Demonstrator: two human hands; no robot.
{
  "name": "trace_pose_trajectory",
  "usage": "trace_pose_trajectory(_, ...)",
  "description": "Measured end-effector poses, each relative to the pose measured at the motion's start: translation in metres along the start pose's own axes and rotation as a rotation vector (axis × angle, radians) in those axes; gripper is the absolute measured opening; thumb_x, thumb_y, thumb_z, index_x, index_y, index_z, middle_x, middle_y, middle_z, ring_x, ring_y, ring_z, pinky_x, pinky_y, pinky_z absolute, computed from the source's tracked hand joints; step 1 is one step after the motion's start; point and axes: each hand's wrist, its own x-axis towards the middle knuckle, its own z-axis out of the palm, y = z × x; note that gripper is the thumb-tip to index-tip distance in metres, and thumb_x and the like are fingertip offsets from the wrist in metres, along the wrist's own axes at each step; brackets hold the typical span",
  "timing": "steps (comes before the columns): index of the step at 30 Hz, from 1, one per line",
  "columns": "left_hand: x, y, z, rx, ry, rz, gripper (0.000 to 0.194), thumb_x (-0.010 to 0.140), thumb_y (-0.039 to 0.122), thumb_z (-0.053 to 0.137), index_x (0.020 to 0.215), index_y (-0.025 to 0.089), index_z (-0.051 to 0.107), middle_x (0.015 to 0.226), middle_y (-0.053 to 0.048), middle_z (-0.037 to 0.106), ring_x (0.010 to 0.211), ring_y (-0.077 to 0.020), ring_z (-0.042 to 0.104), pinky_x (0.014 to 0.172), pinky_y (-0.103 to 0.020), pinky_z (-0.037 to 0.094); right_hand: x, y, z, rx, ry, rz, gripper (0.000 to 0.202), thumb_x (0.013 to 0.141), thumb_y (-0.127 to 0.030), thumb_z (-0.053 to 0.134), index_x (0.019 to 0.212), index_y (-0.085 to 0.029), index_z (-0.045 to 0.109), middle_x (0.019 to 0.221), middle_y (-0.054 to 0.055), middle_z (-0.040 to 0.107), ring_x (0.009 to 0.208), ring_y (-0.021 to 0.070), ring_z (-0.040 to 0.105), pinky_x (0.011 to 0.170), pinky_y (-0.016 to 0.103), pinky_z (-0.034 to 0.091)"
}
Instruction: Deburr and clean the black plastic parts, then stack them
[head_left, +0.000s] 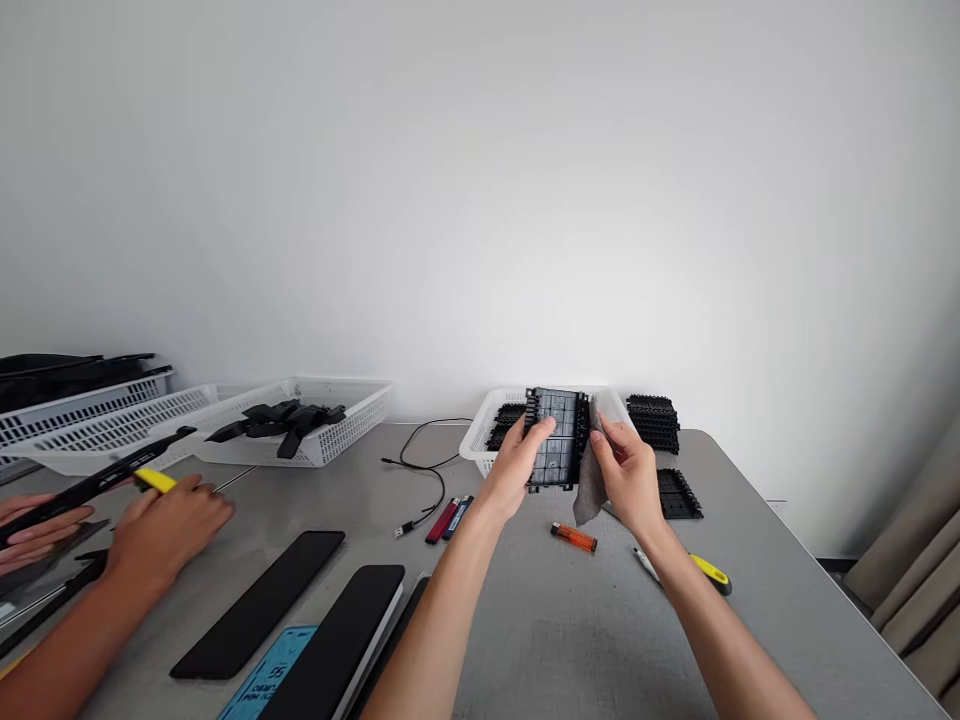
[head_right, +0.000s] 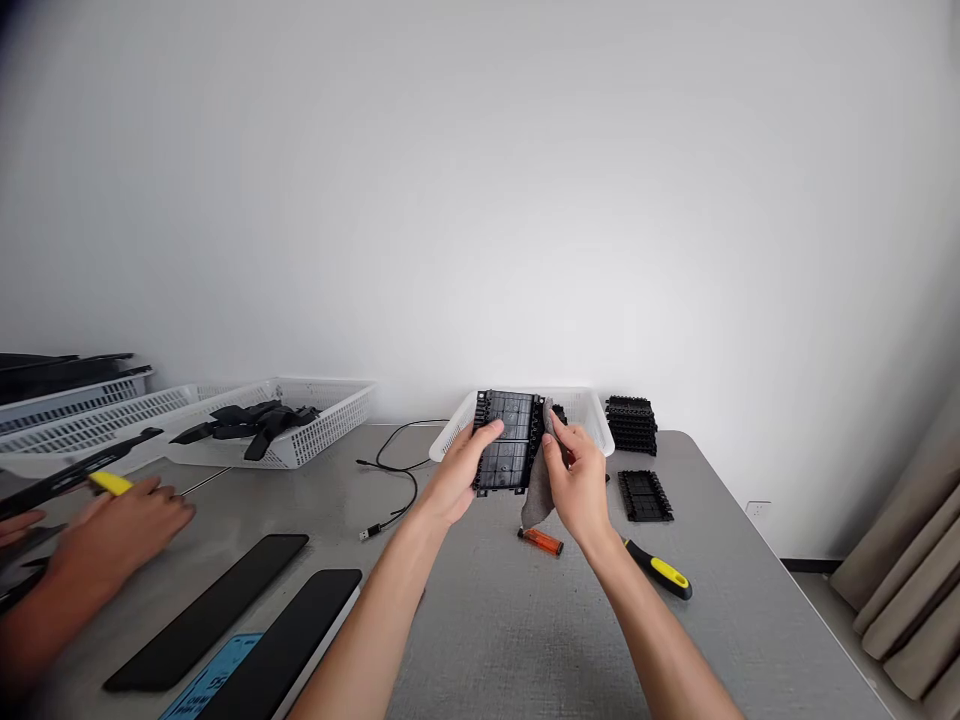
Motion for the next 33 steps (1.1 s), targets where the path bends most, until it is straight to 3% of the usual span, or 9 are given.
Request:
trace_pose_trajectory(3, -0.001, 0.002, -0.003, -0.132, -0.087, -0.155, 0.065, 0.081, 0.077, 0.049, 0.116, 0.025, 0.068, 0.103, -0.012, 0.075, 0.103, -0.0306, 0.068, 0.087, -0.045, 0.053, 0.0, -0.006, -0.004, -0.062, -0.023, -0.073, 0.046, 0.098, -0.039, 0.047, 0.137, -0.018, 0.061, 0.08, 0.002, 0.052, 0.068, 0.0155, 0.047, 0.061, 0.028, 0.041)
trace_pose_trajectory(6, -0.001, 0.005, -0.006, -0.233, -0.2, -0.244, 0.083, 0.078, 0.087, 0.035, 0.119, 0.024, 0.068, 0.105, -0.013, 0.075, 0.107, -0.0308, 0.068, 0.091, -0.046, 0.054, 0.001, -0.016, -0.013, -0.102, -0.046, -0.16, 0.043, 0.099, -0.031, 0.045, 0.136, -0.02, 0.062, 0.083, 0.003, 0.055, 0.071, 0.0157, 0.049, 0.063, 0.028, 0.044)
trace_pose_trajectory(12, -0.004, 0.008, -0.006, -0.319, -0.218, -0.333, 0.084, 0.079, 0.086, 0.035, 0.123, 0.022, 0.067, 0.108, -0.013, 0.075, 0.112, -0.0313, 0.067, 0.093, -0.046, 0.054, -0.002, -0.033, -0.023, -0.285, 0.255, -0.349, 0.043, 0.099, -0.021, 0.042, 0.137, -0.022, 0.062, 0.092, 0.007, 0.058, 0.073, 0.0152, 0.053, 0.067, 0.029, 0.049)
trace_pose_trajectory(15, -0.007, 0.009, -0.003, -0.317, -0.3, -0.365, 0.084, 0.079, 0.086, 0.034, 0.126, 0.023, 0.065, 0.11, -0.013, 0.074, 0.112, -0.0316, 0.067, 0.092, -0.046, 0.055, -0.005, -0.031, -0.018, -0.453, 0.129, -0.393, 0.051, 0.098, -0.015, 0.037, 0.146, -0.021, 0.052, 0.095, 0.009, 0.056, 0.07, 0.0144, 0.052, 0.062, 0.028, 0.048)
trace_pose_trajectory(18, -0.008, 0.012, -0.001, -0.317, -0.296, -0.38, 0.083, 0.079, 0.085, 0.037, 0.127, 0.023, 0.064, 0.11, -0.013, 0.075, 0.109, -0.0317, 0.068, 0.091, -0.046, 0.056, -0.009, -0.028, -0.01, -0.632, 0.006, -0.363, 0.059, 0.095, -0.008, 0.031, 0.153, -0.017, 0.041, 0.097, 0.01, 0.056, 0.064, 0.0143, 0.049, 0.055, 0.027, 0.048)
trace_pose_trajectory(23, -0.002, 0.017, -0.006, -0.307, -0.117, -0.281, 0.087, 0.078, 0.086, 0.034, 0.122, 0.019, 0.067, 0.1, -0.013, 0.076, 0.102, -0.0321, 0.071, 0.086, -0.045, 0.058, -0.021, -0.026, 0.002, -0.813, -0.208, -0.414, 0.062, 0.09, -0.002, 0.034, 0.151, -0.011, 0.041, 0.095, 0.011, 0.056, 0.072, 0.0193, 0.058, 0.06, 0.029, 0.052)
trace_pose_trajectory(28, 0.001, 0.022, -0.02, -0.291, 0.033, -0.251, 0.086, 0.078, 0.086, 0.035, 0.121, 0.019, 0.067, 0.094, -0.012, 0.077, 0.098, -0.0313, 0.072, 0.082, -0.043, 0.059, -0.026, -0.038, -0.009, -0.722, -0.457, -0.393, 0.053, 0.089, -0.004, 0.037, 0.137, -0.011, 0.059, 0.088, 0.008, 0.058, 0.061, 0.0151, 0.054, 0.056, 0.027, 0.047)
trace_pose_trajectory(30, 0.0, 0.023, -0.023, -0.28, 0.058, -0.273, 0.084, 0.078, 0.086, 0.038, 0.12, 0.02, 0.067, 0.093, -0.012, 0.076, 0.097, -0.0313, 0.072, 0.08, -0.043, 0.06, -0.023, -0.044, -0.02, -0.593, -0.399, -0.347, 0.047, 0.092, -0.008, 0.038, 0.127, -0.015, 0.067, 0.084, 0.005, 0.057, 0.057, 0.0129, 0.052, 0.055, 0.026, 0.044)
trace_pose_trajectory(33, -0.001, 0.023, -0.023, -0.266, 0.035, -0.308, 0.08, 0.077, 0.085, 0.041, 0.117, 0.021, 0.069, 0.092, -0.012, 0.076, 0.096, -0.0313, 0.072, 0.079, -0.043, 0.06, -0.016, -0.047, -0.034, -0.42, -0.084, -0.333, 0.043, 0.096, -0.014, 0.038, 0.128, -0.017, 0.067, 0.086, 0.007, 0.058, 0.063, 0.0133, 0.053, 0.057, 0.025, 0.045)
